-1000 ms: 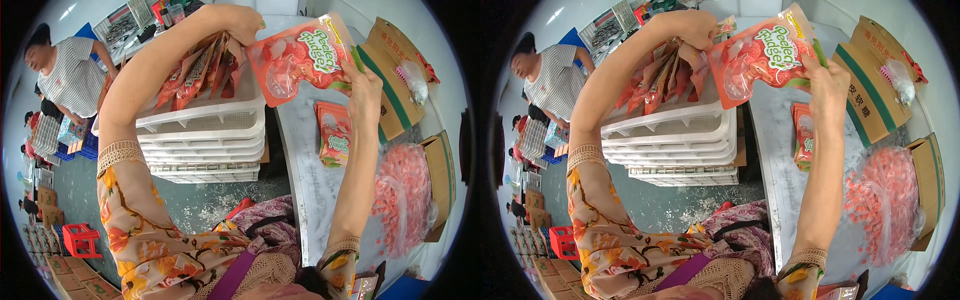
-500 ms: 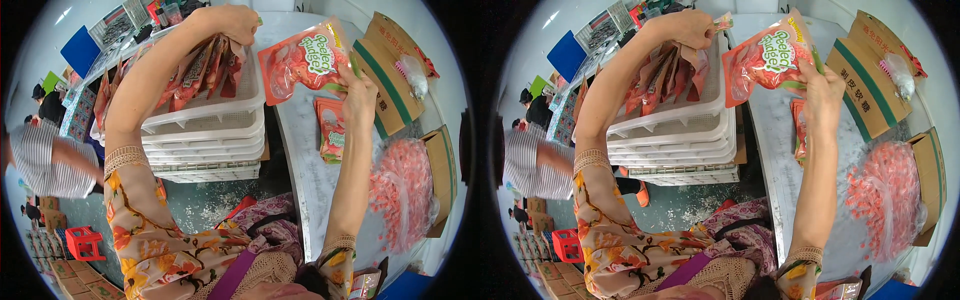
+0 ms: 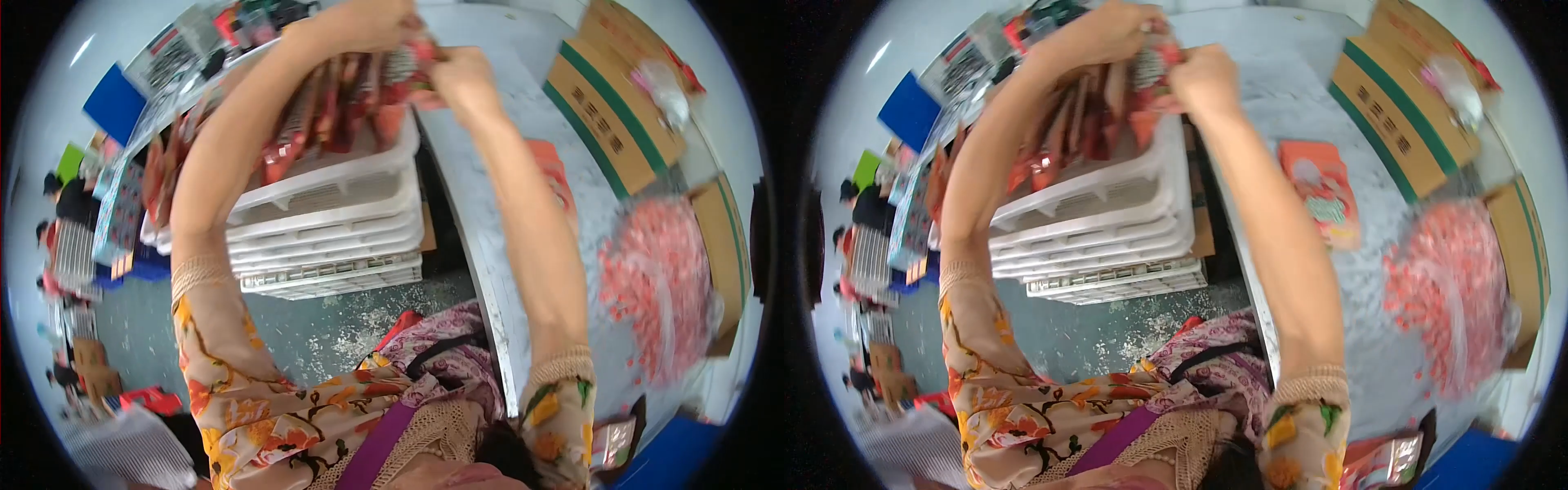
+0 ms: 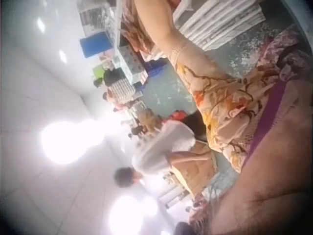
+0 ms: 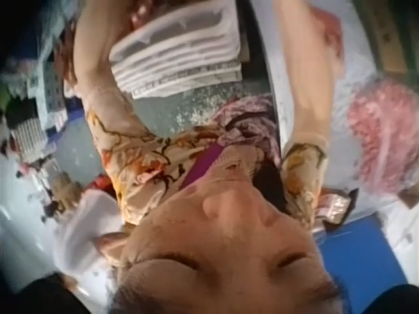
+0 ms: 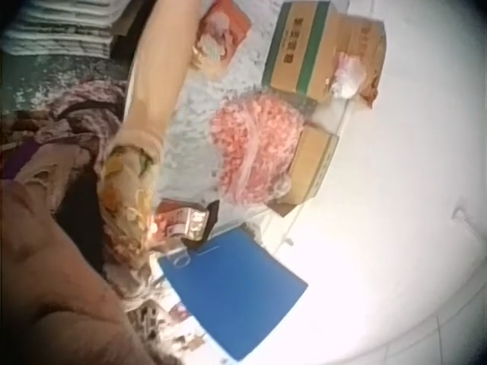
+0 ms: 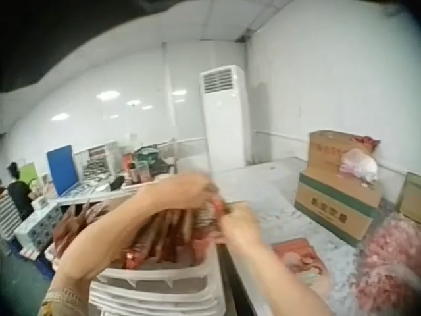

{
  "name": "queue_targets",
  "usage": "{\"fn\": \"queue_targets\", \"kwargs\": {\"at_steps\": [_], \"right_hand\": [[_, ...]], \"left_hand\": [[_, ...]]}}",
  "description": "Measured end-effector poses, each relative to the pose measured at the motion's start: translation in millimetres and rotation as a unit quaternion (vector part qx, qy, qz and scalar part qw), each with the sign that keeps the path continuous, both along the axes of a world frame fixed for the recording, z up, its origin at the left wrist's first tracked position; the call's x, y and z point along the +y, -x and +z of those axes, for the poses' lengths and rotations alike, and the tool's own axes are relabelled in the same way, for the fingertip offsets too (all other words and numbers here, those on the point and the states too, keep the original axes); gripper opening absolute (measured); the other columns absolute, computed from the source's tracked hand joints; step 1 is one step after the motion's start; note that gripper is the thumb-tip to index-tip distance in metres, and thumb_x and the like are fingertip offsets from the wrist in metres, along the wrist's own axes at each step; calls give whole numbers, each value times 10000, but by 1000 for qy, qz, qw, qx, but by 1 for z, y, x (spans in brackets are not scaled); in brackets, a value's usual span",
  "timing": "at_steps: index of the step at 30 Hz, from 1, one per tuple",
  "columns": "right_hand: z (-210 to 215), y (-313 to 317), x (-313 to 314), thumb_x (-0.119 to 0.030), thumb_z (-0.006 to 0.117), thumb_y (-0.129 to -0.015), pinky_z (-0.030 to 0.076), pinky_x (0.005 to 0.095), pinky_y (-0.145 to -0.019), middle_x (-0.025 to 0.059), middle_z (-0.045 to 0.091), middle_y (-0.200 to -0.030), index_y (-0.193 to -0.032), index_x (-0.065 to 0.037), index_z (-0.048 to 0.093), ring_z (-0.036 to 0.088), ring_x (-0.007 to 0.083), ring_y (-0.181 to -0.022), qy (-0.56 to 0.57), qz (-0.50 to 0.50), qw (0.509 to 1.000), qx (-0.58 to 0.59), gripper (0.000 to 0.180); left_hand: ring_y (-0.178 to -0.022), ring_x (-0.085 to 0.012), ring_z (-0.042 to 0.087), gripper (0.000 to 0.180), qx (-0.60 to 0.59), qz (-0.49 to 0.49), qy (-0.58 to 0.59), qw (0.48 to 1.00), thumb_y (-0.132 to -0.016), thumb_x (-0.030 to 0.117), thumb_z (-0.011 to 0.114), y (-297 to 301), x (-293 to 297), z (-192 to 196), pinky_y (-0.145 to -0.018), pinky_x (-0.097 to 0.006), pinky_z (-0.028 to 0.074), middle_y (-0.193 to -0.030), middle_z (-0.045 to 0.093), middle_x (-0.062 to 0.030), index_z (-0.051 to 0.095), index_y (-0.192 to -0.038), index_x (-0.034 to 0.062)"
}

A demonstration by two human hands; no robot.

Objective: Packaging small pieces of fudge into retail bags at a workbench.

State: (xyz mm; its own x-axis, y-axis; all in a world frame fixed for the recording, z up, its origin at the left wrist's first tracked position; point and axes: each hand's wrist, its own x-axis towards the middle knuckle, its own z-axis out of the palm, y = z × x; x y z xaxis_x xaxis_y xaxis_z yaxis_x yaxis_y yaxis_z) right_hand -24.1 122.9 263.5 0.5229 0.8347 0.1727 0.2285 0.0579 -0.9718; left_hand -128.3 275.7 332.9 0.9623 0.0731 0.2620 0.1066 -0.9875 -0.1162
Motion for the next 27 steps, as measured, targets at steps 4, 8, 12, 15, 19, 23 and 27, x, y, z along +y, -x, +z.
{"fn": "queue_targets", "kwargs": {"at_steps": [4,8,12,15,19,23,27], "right_hand": [[-68,-21,55,-200,634,-915,587,344,-483,190,687,-767,-922,113,679,709,261,-596,4,-41,998,-50,316],[-74,0,51,-13,568,-846,578,368,-475,204,683,-693,-817,147,646,704,290,-587,-57,-70,996,10,180],[-61,16,25,-32,564,-842,567,354,-509,189,693,-707,-772,178,602,702,289,-581,-73,46,987,134,224],[-65,-11,4,-110,575,-855,579,362,-645,189,709,-787,-890,146,612,717,297,-679,31,48,998,-8,261],[-126,-44,-85,-310,661,-868,530,404,-804,163,711,-915,-1166,-47,623,695,283,-806,-199,-147,955,-161,400],[-202,-141,-299,-155,665,-891,559,281,-708,120,722,-976,-1167,-74,665,694,146,-842,-9,-330,921,-207,287],[-262,-209,-459,-187,730,-811,509,369,-850,120,699,-1053,-1085,-58,693,662,267,-962,143,-444,729,-500,305]], "left_hand": [[-873,-420,628,239,-58,-31,-10,998,-897,141,504,-5,-15,-7,-777,-457,499,-932,657,-239,628,-1053,10],[-866,-433,623,228,24,35,-67,997,-915,134,496,-5,-52,-16,-761,-515,488,-880,644,-273,592,-1103,46],[-904,-449,599,253,104,40,-57,992,-897,98,514,3,-60,-21,-793,-519,467,-911,639,-264,559,-1140,41],[-977,-452,578,273,132,49,-98,985,-874,68,536,-15,-70,-26,-830,-518,451,-994,631,-262,554,-1144,30],[-1012,-446,570,250,129,100,-80,983,-882,72,538,-21,-73,-42,-867,-507,439,-1095,617,-243,560,-1124,13],[-1048,-370,560,360,1,64,-245,967,-892,44,528,27,-107,-37,-1021,-483,349,-1089,634,-197,551,-1252,36],[-1055,-318,581,292,-57,-9,-176,983,-879,49,557,9,-201,-45,-1062,-467,313,-1103,646,-132,606,-1167,39]]}}
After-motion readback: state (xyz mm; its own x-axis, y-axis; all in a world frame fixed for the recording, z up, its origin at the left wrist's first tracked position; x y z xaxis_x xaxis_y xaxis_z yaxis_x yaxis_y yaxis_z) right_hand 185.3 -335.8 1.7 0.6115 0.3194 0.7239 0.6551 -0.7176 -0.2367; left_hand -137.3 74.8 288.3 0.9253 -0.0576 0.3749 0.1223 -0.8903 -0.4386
